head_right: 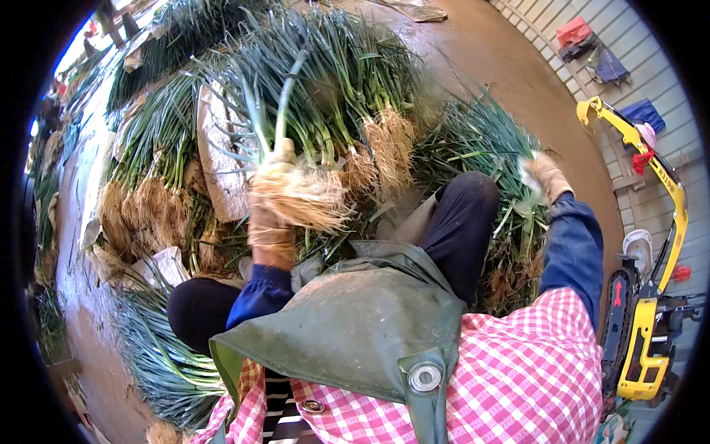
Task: The person processes green onions by stripping off dirty outer layers and removing roots by hand while wearing gloves.
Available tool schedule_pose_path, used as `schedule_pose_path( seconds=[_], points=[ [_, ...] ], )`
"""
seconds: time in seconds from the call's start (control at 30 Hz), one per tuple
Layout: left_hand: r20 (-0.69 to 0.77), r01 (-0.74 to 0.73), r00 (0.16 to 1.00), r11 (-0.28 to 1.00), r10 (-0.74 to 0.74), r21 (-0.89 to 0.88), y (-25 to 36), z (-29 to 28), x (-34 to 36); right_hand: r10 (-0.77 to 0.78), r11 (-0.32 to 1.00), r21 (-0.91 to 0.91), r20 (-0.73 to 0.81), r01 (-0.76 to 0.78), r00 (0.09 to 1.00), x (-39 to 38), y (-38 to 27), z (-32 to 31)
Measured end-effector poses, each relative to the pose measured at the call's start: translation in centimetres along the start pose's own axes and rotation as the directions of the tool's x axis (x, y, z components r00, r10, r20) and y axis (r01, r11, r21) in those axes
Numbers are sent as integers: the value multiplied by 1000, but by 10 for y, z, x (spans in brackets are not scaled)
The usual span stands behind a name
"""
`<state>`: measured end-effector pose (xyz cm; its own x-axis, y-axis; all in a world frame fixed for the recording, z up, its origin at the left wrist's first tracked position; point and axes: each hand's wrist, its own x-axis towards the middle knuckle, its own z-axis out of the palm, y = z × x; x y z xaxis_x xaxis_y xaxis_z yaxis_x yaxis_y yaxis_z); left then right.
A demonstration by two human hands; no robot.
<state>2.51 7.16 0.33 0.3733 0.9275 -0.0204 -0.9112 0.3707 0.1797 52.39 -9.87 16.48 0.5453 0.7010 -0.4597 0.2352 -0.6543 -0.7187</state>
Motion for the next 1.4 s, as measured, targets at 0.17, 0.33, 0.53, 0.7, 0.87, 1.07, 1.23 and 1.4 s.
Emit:
schedule_pose_path(
  seconds=[0.17,0.33,0.53,0.7,0.87,1.07,1.23,1.4],
  points=[
    [317,-119,936,985,154,-126,82,73,-51,-508,457,-878,-127,142,852,31,-26,41],
    [715,489,699,747,-26,-451,145,117,-109,-318,665,-536,427,519,847,45,-95,250],
    [741,774,604,435,-292,-459,198,173,-137,-288,-96,-850,521,517,803,42,-94,354],
    [321,-39,947,997,15,68,122,137,-77,-538,670,-386,336,634,773,58,-95,327],
    [-170,165,978,947,-121,276,21,23,-36,-733,672,344,433,656,524,22,-99,311],
    [-327,377,893,911,-310,165,-41,-50,-33,-627,511,168,744,843,232,10,-43,378],
    [-328,410,877,902,-351,132,-49,-63,-35,-360,932,200,433,301,827,59,-67,384],
    [-13,432,901,897,-435,-97,-44,-89,-29,-295,848,523,602,-88,742,63,-66,423]
  ],
)
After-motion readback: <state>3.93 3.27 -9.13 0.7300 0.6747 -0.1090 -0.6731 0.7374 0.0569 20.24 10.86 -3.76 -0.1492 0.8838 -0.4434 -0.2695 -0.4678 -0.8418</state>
